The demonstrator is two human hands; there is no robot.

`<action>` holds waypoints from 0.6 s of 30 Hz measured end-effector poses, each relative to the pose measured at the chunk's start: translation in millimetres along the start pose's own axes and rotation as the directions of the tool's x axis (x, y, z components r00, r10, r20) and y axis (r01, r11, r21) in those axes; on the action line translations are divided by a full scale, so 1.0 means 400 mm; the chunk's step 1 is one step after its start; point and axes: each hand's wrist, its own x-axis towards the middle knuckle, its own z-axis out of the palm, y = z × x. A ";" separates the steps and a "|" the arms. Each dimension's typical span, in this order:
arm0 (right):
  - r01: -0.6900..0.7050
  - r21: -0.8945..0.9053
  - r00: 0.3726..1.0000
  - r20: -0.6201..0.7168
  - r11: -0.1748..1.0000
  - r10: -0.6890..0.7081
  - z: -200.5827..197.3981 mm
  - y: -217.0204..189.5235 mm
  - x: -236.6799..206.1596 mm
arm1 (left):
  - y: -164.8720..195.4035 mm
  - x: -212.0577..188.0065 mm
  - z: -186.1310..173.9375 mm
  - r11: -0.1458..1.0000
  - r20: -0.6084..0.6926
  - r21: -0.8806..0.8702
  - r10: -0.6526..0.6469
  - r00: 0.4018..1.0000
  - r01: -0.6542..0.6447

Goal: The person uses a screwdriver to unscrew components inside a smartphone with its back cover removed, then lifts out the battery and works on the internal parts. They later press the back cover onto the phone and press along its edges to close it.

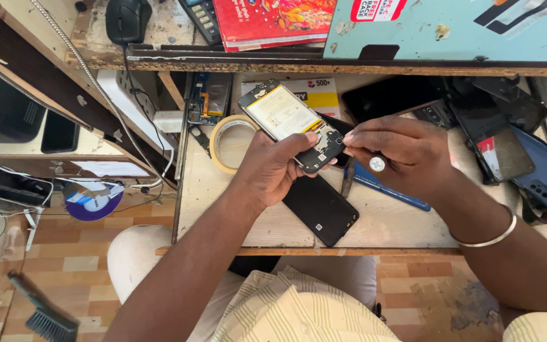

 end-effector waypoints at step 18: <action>-0.034 0.009 0.999 0.004 0.999 0.034 -0.010 0.014 -0.006 | 0.004 -0.011 0.027 0.997 0.011 0.064 0.043 0.999 -0.043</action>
